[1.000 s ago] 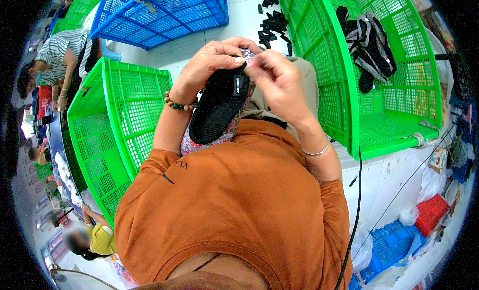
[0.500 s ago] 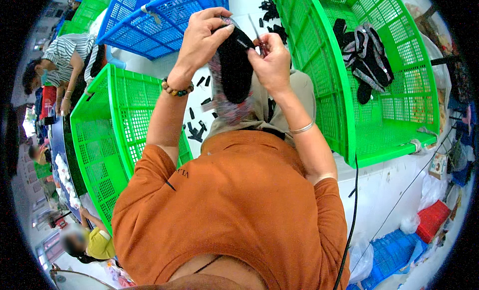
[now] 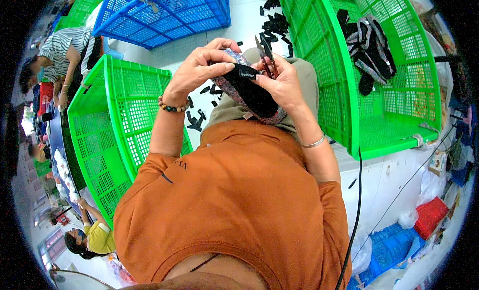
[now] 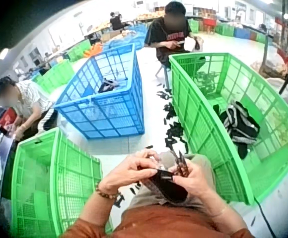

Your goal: The person sits in a factory setting and uses scissors to trim excess fabric from the edges of floral-patterned slippers. They handle the slippers one at a time, cutting along the perimeter and placing the finished items into a green crate.

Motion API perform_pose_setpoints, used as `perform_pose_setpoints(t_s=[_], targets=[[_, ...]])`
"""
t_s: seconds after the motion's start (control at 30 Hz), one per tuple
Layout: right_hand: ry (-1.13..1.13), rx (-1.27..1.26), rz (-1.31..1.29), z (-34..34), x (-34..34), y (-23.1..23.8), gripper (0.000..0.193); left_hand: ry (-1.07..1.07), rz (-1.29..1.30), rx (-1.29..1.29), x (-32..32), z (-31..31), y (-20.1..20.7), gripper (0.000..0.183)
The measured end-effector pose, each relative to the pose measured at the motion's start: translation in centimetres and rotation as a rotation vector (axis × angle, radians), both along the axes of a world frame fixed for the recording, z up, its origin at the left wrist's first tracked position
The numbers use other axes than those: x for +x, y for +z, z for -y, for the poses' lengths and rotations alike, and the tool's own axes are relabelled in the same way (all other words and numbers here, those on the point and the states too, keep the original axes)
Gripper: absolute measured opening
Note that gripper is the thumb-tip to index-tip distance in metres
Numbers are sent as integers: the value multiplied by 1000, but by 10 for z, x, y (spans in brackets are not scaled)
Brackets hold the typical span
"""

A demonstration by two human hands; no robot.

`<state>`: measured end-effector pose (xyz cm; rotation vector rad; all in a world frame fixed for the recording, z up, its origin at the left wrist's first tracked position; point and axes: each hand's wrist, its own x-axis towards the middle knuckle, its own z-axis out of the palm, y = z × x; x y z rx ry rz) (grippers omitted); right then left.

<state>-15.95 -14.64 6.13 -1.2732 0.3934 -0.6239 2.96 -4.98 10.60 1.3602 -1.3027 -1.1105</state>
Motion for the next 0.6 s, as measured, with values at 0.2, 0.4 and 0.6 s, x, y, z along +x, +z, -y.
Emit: perform_pose_setpoints(t_s=[0.2, 0.4, 0.6], targets=[[-4, -328, -287, -6, -12, 3, 14, -78, -35, 11, 3, -1, -6, 17], [-231, -1060, -361, -4, -26, 17, 30, -161, -75, 27, 9, 1, -6, 19], [-224, -1134, -381, -4, -31, 10, 32, -165, -125, -2, 10, 4, -11, 20]])
